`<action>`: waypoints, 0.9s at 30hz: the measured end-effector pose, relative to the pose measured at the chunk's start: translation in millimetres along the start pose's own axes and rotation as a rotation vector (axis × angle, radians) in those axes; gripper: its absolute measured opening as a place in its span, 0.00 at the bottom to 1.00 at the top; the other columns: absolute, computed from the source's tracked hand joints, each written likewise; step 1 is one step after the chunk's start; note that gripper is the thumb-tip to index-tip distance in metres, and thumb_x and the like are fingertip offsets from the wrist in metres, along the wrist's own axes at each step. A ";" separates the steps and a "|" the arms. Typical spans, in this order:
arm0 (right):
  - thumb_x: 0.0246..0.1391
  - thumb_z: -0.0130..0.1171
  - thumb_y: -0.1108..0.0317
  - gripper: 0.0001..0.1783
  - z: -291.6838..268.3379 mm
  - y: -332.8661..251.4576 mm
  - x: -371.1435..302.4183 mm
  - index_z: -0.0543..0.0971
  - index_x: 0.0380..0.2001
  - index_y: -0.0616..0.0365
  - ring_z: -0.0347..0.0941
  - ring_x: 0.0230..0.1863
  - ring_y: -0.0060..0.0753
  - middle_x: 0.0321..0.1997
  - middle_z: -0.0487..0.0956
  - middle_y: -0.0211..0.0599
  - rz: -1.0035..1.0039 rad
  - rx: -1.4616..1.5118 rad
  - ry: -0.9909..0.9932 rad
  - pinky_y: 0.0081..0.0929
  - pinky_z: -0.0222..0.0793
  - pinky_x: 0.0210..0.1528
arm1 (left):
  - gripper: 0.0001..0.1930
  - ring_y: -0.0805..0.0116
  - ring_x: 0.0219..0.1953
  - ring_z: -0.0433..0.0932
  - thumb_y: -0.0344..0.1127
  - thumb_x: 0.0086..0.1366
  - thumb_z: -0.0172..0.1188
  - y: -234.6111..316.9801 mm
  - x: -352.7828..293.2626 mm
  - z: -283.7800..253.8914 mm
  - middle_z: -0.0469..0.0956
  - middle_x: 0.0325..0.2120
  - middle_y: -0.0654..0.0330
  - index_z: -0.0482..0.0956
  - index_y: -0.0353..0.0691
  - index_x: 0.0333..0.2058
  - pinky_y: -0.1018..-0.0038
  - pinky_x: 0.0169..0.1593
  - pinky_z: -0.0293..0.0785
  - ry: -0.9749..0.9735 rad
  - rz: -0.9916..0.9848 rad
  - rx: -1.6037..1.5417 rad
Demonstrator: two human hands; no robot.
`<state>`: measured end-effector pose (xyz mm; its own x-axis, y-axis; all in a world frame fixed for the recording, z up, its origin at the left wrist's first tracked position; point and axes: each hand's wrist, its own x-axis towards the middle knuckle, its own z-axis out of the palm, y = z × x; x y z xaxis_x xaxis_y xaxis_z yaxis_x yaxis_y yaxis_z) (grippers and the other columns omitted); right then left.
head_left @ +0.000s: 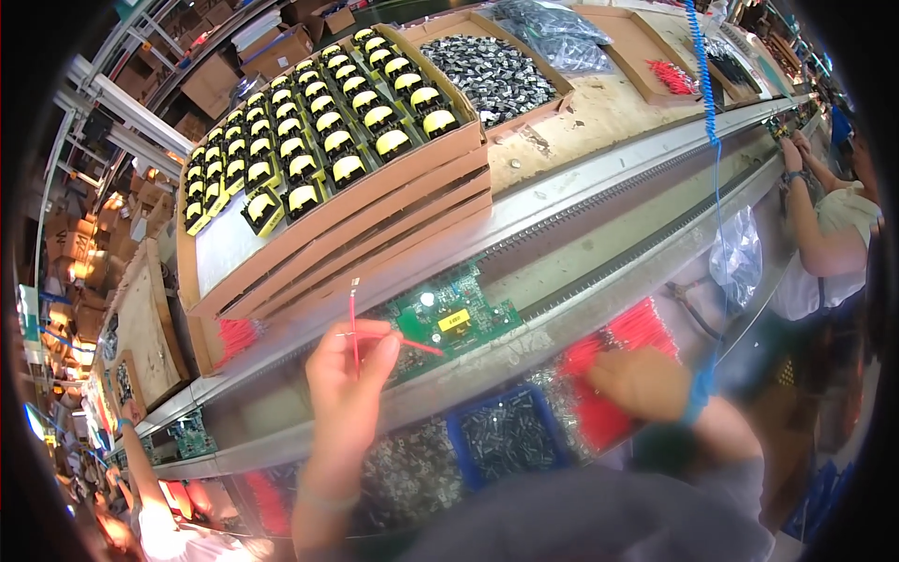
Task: The person assembles circuit boards on a conveyor line by inserting electronic components, transformers, and wire leads into each board by hand and sliding the board along the track.
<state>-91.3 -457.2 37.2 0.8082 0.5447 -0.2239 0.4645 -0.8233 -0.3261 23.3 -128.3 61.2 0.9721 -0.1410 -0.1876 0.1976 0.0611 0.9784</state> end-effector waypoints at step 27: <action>0.53 0.59 0.69 0.08 -21.2 4.3 17.7 0.74 0.36 0.59 0.78 0.32 0.42 0.31 0.74 0.39 -0.112 0.121 0.256 0.37 0.74 0.29 | 0.07 0.79 0.33 0.79 0.29 0.64 0.70 -43.5 67.9 11.2 0.85 0.29 0.59 0.83 0.31 0.35 0.79 0.39 0.75 -0.029 0.288 0.460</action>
<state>-67.3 -454.4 51.2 0.8263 0.5606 0.0533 0.5220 -0.7269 -0.4462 79.2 -151.5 6.9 0.9737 -0.2096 0.0895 -0.1579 -0.3371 0.9281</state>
